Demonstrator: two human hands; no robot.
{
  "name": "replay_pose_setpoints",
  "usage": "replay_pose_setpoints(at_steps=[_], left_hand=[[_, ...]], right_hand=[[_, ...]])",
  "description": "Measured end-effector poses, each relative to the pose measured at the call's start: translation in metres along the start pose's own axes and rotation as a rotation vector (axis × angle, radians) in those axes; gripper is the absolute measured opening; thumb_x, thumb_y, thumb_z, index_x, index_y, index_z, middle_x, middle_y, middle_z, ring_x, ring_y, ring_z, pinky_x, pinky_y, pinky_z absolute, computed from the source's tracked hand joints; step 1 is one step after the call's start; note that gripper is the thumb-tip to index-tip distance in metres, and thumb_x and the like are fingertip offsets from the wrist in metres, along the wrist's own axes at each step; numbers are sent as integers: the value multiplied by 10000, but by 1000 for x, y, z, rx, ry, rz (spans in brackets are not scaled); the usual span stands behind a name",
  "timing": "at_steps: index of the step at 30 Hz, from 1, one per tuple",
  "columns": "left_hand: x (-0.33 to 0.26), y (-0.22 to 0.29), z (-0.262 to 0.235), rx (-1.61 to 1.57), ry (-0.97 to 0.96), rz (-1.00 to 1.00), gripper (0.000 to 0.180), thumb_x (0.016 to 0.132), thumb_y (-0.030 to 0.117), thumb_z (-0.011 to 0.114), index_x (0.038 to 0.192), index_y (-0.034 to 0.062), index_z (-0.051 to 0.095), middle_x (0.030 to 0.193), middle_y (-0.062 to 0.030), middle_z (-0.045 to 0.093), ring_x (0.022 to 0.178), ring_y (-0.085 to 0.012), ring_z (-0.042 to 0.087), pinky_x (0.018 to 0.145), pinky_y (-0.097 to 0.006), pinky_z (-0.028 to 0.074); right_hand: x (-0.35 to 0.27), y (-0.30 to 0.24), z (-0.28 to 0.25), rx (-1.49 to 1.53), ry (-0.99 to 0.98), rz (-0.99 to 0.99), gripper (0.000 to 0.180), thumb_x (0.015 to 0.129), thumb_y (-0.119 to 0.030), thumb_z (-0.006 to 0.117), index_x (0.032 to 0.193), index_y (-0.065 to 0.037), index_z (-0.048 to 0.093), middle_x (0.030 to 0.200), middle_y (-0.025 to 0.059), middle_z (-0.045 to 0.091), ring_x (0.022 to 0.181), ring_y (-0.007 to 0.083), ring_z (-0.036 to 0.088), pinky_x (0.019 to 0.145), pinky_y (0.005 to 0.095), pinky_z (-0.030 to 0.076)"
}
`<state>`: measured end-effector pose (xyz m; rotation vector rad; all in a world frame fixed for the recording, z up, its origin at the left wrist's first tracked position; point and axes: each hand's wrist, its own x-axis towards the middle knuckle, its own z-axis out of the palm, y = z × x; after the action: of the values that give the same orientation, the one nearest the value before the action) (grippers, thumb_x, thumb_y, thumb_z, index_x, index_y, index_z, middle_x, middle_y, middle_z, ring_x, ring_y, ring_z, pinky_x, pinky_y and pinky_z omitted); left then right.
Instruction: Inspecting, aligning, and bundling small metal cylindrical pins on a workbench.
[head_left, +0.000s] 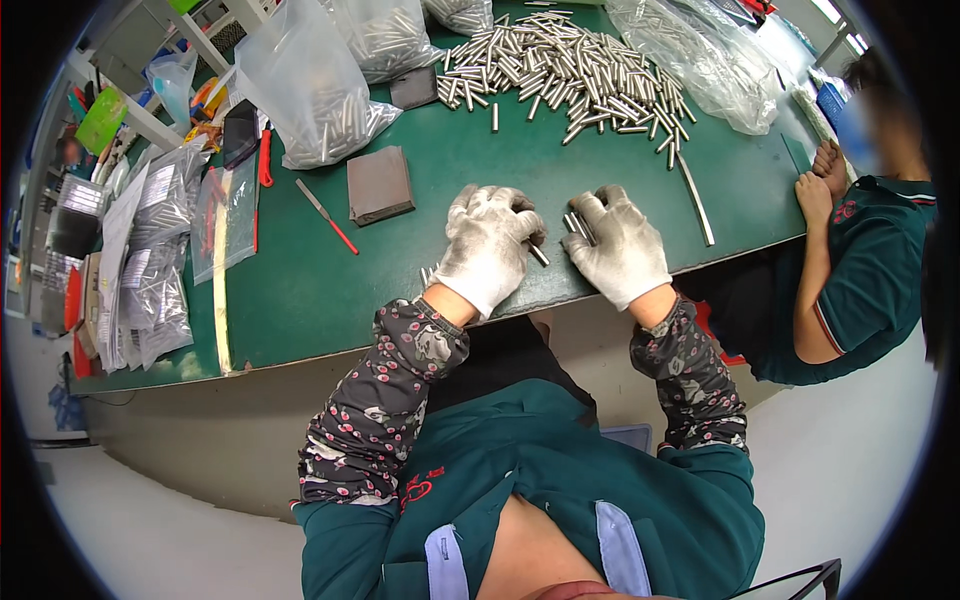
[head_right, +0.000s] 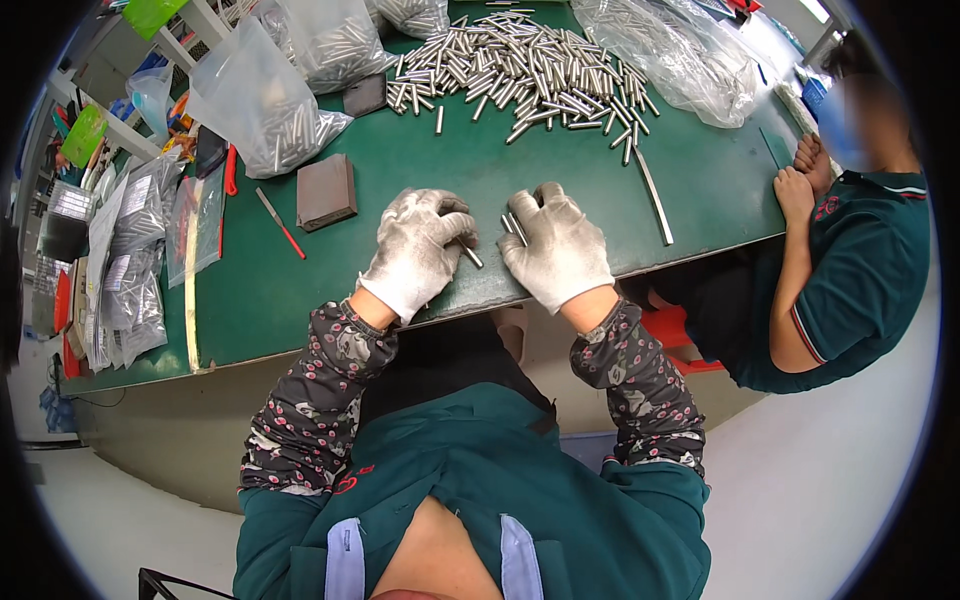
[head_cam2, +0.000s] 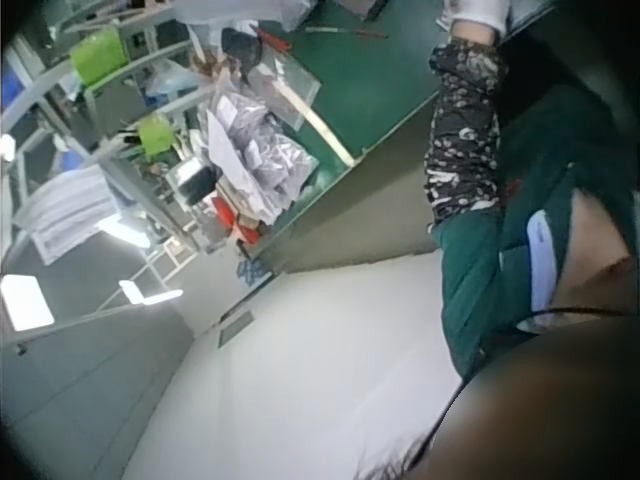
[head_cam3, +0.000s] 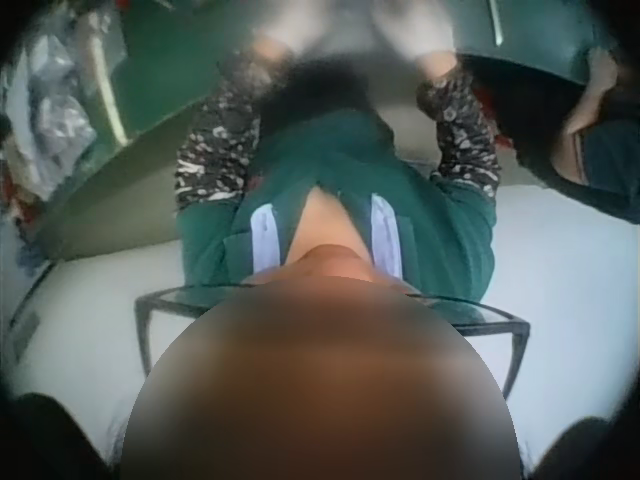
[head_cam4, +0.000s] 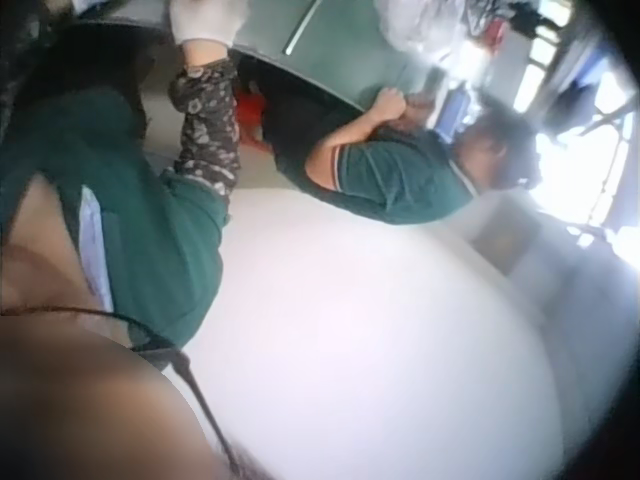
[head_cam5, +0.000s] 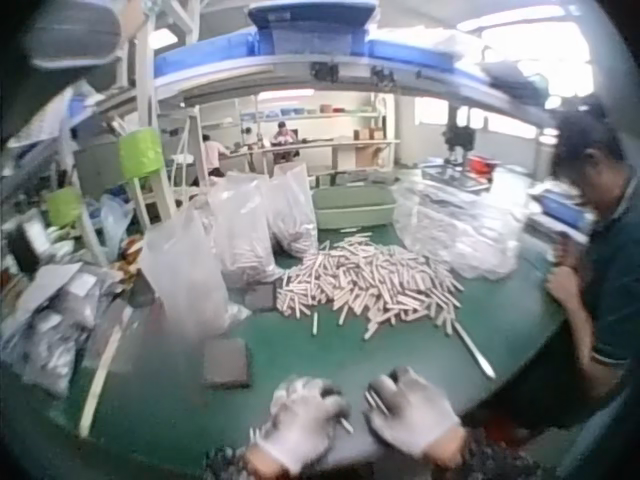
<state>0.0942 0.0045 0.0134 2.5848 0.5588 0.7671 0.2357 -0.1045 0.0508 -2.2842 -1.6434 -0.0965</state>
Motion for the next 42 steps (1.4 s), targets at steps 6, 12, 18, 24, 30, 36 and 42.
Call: replay_pose_setpoints(at_steps=[6,12,18,24,30,36,42], left_hand=[[-18,-18,-29,-257,8,-22,524,695,146,742,1182,76,565,1218,-133,572,1177,-328,515,1010,-415,406],[-58,-26,-31,-51,-78,165,1195,547,295,865,1500,135,163,1353,-144,490,1234,-329,486,1090,-520,308],[-59,-33,-26,-231,-67,166,1092,599,234,847,1488,150,219,1221,-96,587,1096,-326,573,1038,-483,377],[-60,-29,-28,-204,33,154,1037,594,261,844,1460,93,297,1027,-84,607,981,-333,576,924,-443,436],[-59,-31,-29,-193,12,207,1030,578,265,848,1443,72,322,1036,-78,610,1008,-327,570,946,-434,426],[-63,-21,-36,-27,-13,161,1065,546,291,859,1442,82,323,1215,-125,548,1168,-357,500,1017,-465,393],[-63,-7,-38,163,-226,98,909,641,470,762,1368,60,402,1374,-149,448,1319,-355,377,1111,-509,252]], right_hand=[[0,-6,-2,297,-168,-271,570,730,-353,681,1175,-17,565,1164,207,525,991,382,597,805,433,512],[11,-26,1,191,-325,-354,733,647,-379,756,1256,-39,530,1176,163,527,996,374,593,821,431,505],[1,-32,0,125,-351,-293,609,667,-357,764,1181,-93,570,1057,146,548,930,356,608,778,439,516],[-2,-31,2,126,-324,-310,602,647,-342,785,1142,-73,575,1071,170,545,922,367,611,782,434,519],[-7,-29,2,196,-214,-240,621,623,-318,798,1130,-34,579,1090,178,545,967,371,596,804,425,515],[-10,-21,1,243,-279,-249,677,605,-301,808,1180,-30,574,1161,198,530,1072,374,544,883,425,487],[-17,0,-9,269,-207,-282,655,610,-279,798,1176,-36,575,1125,170,553,1046,360,541,884,426,478]])
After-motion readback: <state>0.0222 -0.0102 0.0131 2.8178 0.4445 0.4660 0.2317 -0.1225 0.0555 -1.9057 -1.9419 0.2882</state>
